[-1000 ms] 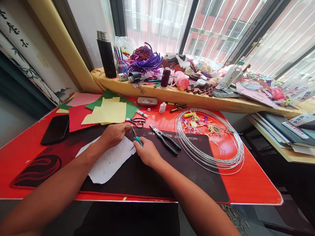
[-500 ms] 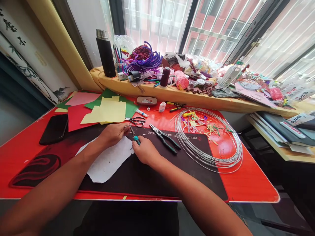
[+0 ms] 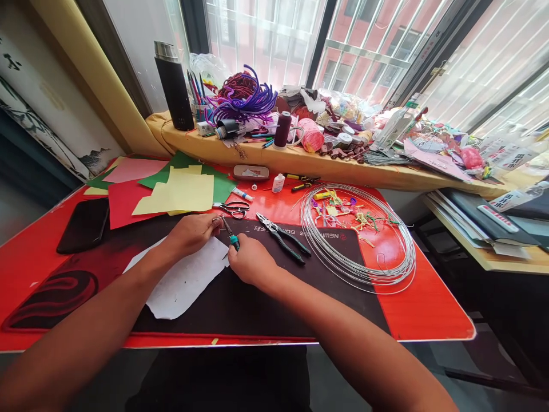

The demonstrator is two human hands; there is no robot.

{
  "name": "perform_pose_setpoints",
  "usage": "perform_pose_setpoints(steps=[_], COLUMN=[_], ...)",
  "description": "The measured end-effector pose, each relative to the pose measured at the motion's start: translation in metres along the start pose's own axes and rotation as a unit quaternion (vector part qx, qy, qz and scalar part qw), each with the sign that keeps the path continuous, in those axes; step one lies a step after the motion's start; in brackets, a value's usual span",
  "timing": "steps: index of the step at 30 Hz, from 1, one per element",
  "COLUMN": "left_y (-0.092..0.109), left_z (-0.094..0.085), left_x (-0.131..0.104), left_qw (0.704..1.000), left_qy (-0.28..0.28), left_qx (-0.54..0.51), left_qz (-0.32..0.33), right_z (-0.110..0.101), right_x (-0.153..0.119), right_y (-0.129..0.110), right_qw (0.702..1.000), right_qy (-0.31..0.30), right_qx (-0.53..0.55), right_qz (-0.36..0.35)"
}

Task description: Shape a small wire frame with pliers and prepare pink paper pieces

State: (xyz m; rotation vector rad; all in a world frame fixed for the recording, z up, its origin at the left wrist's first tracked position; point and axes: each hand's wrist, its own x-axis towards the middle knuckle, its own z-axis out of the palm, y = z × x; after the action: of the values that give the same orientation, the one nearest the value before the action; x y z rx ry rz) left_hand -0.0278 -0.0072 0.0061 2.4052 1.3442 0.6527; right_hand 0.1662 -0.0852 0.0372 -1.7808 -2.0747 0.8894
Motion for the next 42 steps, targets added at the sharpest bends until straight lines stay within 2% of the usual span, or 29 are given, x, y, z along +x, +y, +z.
perform_pose_setpoints(steps=[9, 22, 37, 42], left_y=[0.003, 0.007, 0.008, 0.011], left_z=[-0.001, -0.003, -0.004, 0.000], left_x=[0.001, 0.002, 0.004, 0.003], left_qw=[1.000, 0.998, 0.998, 0.999], left_qy=[-0.019, -0.041, -0.051, -0.037], left_qx=[-0.017, -0.020, -0.012, -0.007], left_qz=[-0.014, -0.037, -0.023, -0.026], right_z=[-0.002, 0.002, 0.010, 0.004], right_x=[-0.001, -0.005, -0.008, -0.012], right_y=[-0.001, -0.007, -0.013, -0.009], right_qw=[0.996, 0.988, 0.984, 0.990], right_qy=[-0.005, -0.006, 0.013, 0.008], right_qx=[-0.090, -0.152, -0.175, -0.142], right_qz=[0.009, 0.014, 0.026, 0.020])
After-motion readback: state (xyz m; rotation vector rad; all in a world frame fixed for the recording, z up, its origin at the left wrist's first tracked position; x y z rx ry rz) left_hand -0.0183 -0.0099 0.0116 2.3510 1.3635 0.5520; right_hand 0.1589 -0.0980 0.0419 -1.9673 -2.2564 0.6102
